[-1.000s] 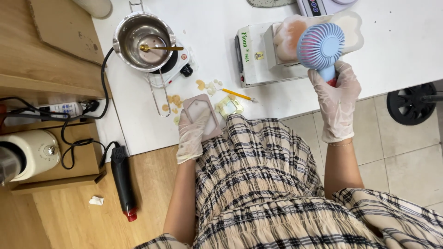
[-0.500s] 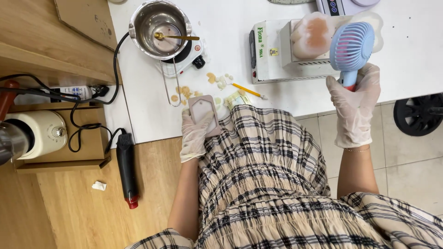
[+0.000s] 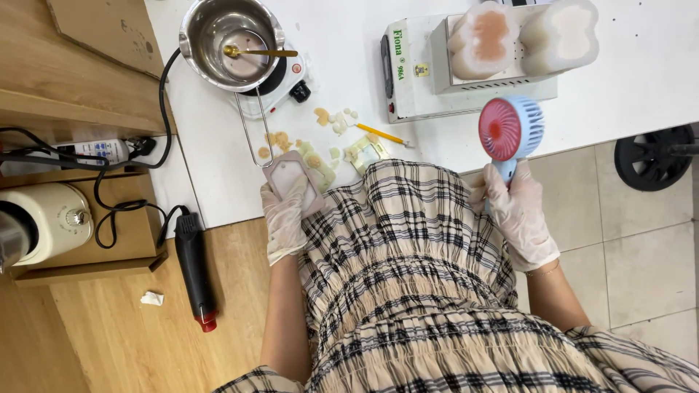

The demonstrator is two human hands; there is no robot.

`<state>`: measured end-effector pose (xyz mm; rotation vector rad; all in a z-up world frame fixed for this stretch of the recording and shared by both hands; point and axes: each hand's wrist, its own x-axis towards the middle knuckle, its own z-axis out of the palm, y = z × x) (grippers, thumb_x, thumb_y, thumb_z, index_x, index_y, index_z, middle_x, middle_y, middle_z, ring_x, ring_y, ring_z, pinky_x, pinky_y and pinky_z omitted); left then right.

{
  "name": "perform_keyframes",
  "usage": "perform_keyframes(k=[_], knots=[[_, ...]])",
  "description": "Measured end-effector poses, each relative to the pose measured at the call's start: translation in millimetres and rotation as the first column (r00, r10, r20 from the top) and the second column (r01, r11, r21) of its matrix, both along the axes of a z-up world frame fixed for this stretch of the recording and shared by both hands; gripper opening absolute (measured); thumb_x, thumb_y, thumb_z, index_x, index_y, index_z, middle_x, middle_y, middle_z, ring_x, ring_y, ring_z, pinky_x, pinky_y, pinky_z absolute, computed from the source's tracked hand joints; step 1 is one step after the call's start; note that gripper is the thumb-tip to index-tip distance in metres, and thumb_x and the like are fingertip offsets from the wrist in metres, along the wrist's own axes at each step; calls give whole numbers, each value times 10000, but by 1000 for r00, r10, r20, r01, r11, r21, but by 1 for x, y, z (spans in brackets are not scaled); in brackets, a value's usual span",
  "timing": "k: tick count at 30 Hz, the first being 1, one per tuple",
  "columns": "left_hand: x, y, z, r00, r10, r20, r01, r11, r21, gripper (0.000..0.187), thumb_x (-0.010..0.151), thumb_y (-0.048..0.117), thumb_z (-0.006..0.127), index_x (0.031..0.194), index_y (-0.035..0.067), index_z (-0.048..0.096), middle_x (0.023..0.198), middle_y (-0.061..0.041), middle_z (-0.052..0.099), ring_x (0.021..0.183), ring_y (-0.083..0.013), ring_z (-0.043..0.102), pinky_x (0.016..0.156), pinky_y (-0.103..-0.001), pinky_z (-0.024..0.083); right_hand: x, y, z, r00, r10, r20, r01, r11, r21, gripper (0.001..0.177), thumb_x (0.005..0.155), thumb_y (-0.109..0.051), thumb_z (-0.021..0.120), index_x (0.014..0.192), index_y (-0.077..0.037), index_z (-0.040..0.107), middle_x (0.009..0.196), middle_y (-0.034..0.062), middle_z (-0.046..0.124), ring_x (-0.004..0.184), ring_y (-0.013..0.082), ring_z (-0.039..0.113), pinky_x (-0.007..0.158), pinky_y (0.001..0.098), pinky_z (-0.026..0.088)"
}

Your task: The recorder is preparing and pouring wax into molds to make candles, using a small fan and heat gun.

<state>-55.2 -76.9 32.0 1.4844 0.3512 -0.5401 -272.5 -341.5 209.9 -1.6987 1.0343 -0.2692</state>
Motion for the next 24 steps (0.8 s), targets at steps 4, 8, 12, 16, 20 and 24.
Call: perform_keyframes(k=[4,8,12,16,20,24], knots=[[7,-9,31,990,50,-133,-54,998,-27,572,816,125,800,1292,45,492,1169,-134,688,943,-229,751,755,-353,675,-23,-3,-35,997,-47,-56,52,993,105,353,1042,-285,590,1193,29,535,885,97,705,659,144,660,559,270,528],[6,-9,17,971,87,-224,-92,996,-11,550,826,134,785,1285,39,498,1150,-129,689,914,-234,743,725,-364,667,-23,-4,-32,997,-82,-7,80,947,310,381,1057,-297,593,1200,48,516,864,123,692,653,151,649,547,269,531],[-4,-15,23,994,-72,-78,71,997,-23,521,876,117,774,1309,39,495,1182,-111,671,974,-185,716,789,-304,642,-33,-14,-63,974,-188,125,96,845,527,400,1053,-292,542,1252,55,529,826,158,687,610,187,664,486,288,530],[-8,-25,27,995,-92,-32,87,985,-146,518,883,107,739,1331,54,485,1202,-92,650,985,-170,698,803,-308,641,-44,-21,-103,947,-230,224,67,823,563,410,1076,-270,530,1293,78,533,846,169,693,635,202,678,503,281,530],[-19,-37,59,986,-150,-71,130,965,-230,470,922,120,687,1312,35,438,1183,-102,636,969,-184,711,790,-331,655,-44,-29,-130,929,-271,252,76,805,588,395,1084,-280,487,1275,65,518,839,163,692,626,200,676,487,287,531],[-27,-46,70,966,-249,-67,218,929,-299,463,944,120,658,1350,37,450,1189,-103,650,973,-167,697,806,-310,635,-43,-37,-154,888,-400,227,159,730,664,372,1106,-274,455,1257,59,521,843,155,691,618,197,662,526,283,543]])
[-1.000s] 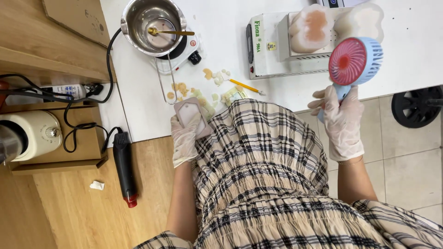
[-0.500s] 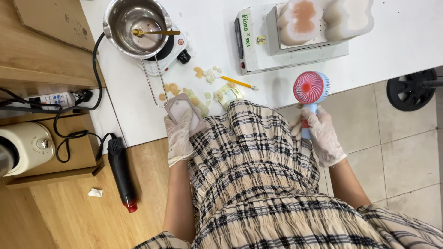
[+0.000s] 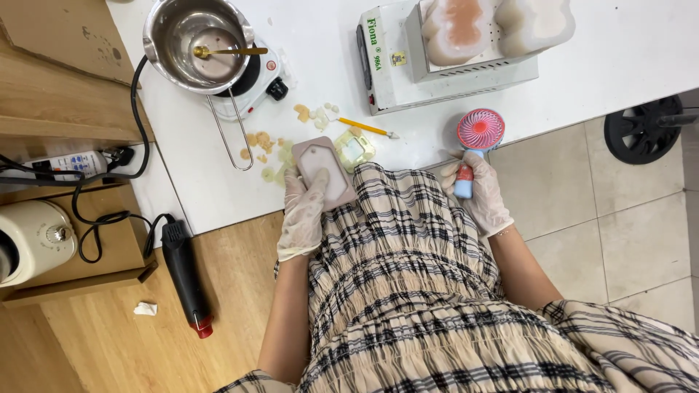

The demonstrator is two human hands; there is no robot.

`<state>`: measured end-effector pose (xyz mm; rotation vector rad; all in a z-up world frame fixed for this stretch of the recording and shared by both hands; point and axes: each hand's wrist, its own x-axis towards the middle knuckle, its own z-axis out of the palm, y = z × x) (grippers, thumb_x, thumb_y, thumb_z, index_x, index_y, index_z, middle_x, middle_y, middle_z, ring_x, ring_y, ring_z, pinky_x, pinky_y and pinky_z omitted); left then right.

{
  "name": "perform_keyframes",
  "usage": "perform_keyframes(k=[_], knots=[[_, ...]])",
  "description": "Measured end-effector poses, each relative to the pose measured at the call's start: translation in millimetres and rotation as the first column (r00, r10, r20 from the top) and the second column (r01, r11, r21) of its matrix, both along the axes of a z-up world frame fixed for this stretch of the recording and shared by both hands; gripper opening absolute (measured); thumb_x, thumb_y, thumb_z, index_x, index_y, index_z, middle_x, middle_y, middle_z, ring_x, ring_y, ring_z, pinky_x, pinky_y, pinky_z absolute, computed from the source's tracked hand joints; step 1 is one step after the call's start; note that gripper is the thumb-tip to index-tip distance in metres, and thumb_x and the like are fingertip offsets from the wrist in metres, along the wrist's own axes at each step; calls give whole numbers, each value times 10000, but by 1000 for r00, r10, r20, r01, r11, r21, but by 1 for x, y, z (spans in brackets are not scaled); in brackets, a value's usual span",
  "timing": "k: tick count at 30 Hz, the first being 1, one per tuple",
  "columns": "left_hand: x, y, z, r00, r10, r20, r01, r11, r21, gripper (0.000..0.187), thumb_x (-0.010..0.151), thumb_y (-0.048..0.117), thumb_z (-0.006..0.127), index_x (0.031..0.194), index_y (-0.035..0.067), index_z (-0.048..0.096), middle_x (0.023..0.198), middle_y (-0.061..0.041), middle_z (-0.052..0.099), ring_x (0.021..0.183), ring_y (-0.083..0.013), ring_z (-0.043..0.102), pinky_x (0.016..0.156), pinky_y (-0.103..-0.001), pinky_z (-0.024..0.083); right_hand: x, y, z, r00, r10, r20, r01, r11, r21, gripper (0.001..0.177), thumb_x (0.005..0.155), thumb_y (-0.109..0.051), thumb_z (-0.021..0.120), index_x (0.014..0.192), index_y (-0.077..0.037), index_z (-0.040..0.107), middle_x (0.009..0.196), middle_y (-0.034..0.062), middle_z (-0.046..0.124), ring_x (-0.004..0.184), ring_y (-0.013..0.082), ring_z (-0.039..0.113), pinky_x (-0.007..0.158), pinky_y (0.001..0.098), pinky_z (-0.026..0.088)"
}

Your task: The recorder is preparing and pouring wax into molds to make candles, using a small fan and heat gun.

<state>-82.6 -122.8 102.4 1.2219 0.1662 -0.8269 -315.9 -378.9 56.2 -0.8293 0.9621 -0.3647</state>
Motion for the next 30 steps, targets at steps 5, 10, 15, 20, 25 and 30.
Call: perform_keyframes(k=[5,10,15,20,25,30], knots=[[-5,0,4,995,-86,56,83,995,59,509,951,154,659,1417,51,483,1209,-70,646,1005,-138,653,837,-282,577,-9,-7,-31,999,4,38,-5,1000,21,382,1119,-296,443,1245,55,524,848,148,701,611,198,658,529,279,542],[-9,8,8,987,-149,53,152,987,-54,557,974,237,676,1442,45,443,1252,-75,647,1091,-147,646,935,-285,557,1,0,-35,995,8,98,-5,1000,-25,410,1133,-308,468,1331,42,546,918,142,693,719,193,680,621,301,577],[-14,9,12,966,-247,-71,250,968,31,629,914,258,682,1464,93,424,1217,-74,665,1022,-145,675,819,-286,583,39,9,-16,994,-90,58,86,994,67,387,1042,-362,500,1273,-51,505,919,188,703,765,235,686,692,354,600],[-14,12,18,961,-251,-112,250,968,-31,667,889,285,717,1463,68,457,1170,-68,704,978,-133,716,777,-265,617,40,-12,-78,996,-79,32,77,995,67,461,1044,-460,552,1223,-37,525,931,37,639,824,188,652,754,385,609],[-9,10,37,956,-242,-163,263,957,123,577,894,315,702,1406,94,551,1077,-53,702,740,-133,693,480,-237,450,53,-29,-58,841,312,-442,-367,930,-41,604,1027,-662,474,924,-92,645,677,-8,512,568,153,388,513,316,309],[-11,8,31,975,-166,-146,175,983,53,523,912,277,707,1365,35,606,1060,-74,715,759,-124,684,553,-234,509,63,-34,-4,575,338,-745,-642,750,-156,785,1006,-731,435,823,2,644,636,75,527,566,167,465,537,323,367]])
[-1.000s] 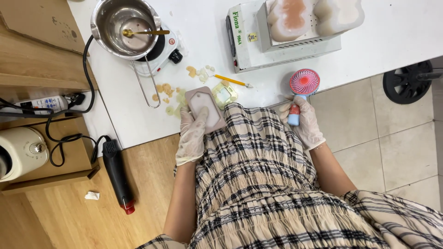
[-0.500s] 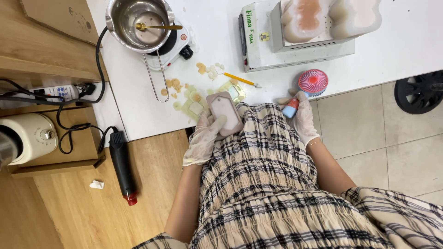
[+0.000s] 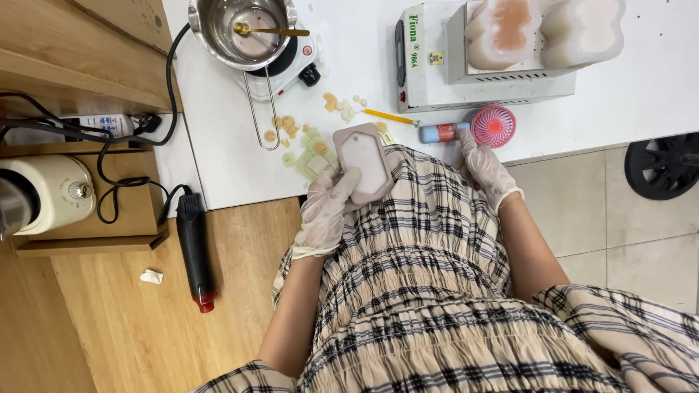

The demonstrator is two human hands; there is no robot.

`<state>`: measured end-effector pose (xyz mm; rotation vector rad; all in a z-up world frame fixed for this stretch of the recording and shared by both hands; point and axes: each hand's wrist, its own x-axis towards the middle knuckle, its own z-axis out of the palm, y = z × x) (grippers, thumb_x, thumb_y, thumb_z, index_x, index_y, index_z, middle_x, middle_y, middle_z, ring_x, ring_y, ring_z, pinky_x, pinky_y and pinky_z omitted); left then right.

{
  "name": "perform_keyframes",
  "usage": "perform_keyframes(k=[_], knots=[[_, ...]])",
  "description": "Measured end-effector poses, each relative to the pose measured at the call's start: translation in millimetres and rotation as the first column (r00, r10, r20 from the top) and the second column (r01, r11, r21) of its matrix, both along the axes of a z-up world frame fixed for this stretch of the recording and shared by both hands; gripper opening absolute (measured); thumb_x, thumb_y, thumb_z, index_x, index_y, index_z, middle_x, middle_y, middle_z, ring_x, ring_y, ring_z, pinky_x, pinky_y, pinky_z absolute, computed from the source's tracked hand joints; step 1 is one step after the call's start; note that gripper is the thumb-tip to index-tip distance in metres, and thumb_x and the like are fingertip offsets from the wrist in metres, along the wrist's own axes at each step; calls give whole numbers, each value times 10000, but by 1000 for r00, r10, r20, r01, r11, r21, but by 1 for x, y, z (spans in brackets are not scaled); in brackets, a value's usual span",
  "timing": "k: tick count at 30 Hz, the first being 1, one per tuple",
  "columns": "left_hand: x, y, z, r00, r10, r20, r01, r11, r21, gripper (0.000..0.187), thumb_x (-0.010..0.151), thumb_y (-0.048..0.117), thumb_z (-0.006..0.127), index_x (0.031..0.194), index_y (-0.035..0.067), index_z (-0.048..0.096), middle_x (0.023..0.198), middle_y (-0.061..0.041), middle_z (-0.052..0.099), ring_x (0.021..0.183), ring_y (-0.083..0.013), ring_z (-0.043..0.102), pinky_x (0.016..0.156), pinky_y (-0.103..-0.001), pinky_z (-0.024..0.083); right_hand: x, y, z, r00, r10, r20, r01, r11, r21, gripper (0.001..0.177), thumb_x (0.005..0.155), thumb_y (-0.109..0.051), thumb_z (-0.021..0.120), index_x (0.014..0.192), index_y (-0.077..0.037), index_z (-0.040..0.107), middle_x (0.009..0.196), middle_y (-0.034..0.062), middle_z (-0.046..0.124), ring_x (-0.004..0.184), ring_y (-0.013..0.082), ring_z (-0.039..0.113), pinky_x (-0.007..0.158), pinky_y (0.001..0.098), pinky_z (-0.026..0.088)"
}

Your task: The recorder is preparing and pouring wax into molds to make candles, using a small fan and heat gun.

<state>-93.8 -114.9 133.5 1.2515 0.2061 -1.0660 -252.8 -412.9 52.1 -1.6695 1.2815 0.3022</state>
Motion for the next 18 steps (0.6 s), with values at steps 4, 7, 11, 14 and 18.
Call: perform_keyframes(k=[4,7,11,14,18], knots=[[2,-4,20,990,125,57,-118,987,-108,493,929,252,705,1322,-31,612,1097,-70,694,904,-123,704,759,-261,600,-6,3,24,880,450,-154,-452,689,-566,639,990,-640,528,1018,-50,772,733,89,677,667,145,541,668,340,423],[6,-11,46,974,156,165,-117,968,-224,479,972,275,688,1330,-30,596,1150,-82,689,1013,-142,678,913,-287,569,45,59,140,939,89,333,-56,993,-107,618,980,-563,594,1177,15,682,832,85,626,732,215,517,655,353,404],[9,-25,63,958,214,188,-167,957,-239,448,980,302,665,1309,6,592,1175,-61,678,1065,-132,654,969,-295,544,78,92,161,725,146,674,-176,984,-24,600,1011,-470,583,1367,12,555,1077,22,725,1020,114,672,906,237,539],[12,-31,72,930,243,276,-196,963,-187,416,1022,335,634,1290,18,603,1176,-55,662,1077,-108,618,971,-279,514,95,104,160,636,230,737,-328,945,-12,554,1058,-364,602,1436,29,503,1198,3,655,1093,63,611,964,197,492],[14,-37,96,888,286,361,-225,953,-201,421,985,320,689,1273,40,562,1140,-47,653,1005,-101,618,888,-276,542,103,112,171,692,60,719,-196,975,108,495,998,-242,719,1380,37,576,965,-7,616,860,50,549,766,201,466]])
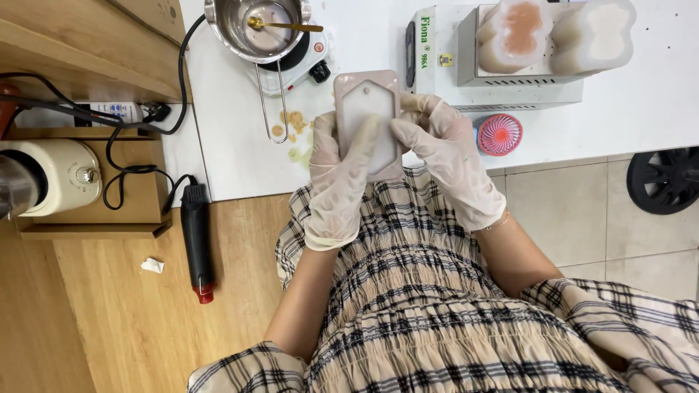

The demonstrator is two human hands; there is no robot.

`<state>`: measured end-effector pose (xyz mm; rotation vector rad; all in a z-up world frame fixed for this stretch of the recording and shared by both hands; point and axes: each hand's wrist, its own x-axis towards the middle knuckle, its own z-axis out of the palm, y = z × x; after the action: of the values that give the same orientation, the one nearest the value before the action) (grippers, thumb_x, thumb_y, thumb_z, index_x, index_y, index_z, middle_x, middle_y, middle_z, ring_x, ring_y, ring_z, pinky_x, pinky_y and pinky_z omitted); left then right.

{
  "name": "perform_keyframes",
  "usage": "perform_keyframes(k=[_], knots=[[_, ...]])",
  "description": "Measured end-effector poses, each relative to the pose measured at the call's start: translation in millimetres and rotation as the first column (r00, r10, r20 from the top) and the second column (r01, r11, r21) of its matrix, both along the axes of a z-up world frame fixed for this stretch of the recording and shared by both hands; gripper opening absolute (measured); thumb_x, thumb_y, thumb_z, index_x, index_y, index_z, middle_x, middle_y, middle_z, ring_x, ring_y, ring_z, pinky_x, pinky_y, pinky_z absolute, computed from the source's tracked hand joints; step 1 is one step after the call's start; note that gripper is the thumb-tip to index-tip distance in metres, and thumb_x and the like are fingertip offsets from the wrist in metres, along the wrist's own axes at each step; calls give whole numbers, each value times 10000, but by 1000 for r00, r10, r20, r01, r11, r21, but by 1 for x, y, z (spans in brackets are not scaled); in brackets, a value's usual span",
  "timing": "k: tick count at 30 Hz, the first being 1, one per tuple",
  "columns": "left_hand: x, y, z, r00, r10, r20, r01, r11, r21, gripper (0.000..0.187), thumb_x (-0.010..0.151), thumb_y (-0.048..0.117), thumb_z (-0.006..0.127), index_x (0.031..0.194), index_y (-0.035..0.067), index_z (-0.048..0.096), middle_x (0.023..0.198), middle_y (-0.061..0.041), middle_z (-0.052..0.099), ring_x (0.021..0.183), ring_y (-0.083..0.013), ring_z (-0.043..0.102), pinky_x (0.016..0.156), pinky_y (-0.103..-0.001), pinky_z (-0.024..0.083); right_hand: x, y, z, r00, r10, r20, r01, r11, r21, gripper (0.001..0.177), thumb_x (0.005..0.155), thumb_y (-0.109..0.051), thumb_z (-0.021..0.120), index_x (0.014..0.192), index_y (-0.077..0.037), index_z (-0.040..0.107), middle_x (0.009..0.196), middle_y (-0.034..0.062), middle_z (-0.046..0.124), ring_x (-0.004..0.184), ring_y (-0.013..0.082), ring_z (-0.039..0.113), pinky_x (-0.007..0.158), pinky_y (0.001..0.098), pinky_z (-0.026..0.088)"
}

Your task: The recorder is preparing and pouring wax into molds to make candles, using a small fan and heat gun.

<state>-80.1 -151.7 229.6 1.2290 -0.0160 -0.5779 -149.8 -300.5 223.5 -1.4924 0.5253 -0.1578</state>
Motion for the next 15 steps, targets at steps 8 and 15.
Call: perform_keyframes(k=[8,15], knots=[[1,-5,-4,997,-36,-74,36,999,0,379,981,345,655,1261,90,669,1076,34,687,940,-47,623,810,-226,534,3,18,34,982,-99,-159,101,995,1,384,966,-253,630,1271,-20,644,953,-38,698,665,-8,568,431,178,463],[0,-9,-27,995,4,-104,-16,993,-117,368,1057,369,600,1223,57,704,1009,20,697,873,-44,617,763,-235,536,-7,10,9,995,-99,21,101,985,-137,381,1094,-204,563,1391,34,586,1087,16,666,852,5,561,693,164,482]])
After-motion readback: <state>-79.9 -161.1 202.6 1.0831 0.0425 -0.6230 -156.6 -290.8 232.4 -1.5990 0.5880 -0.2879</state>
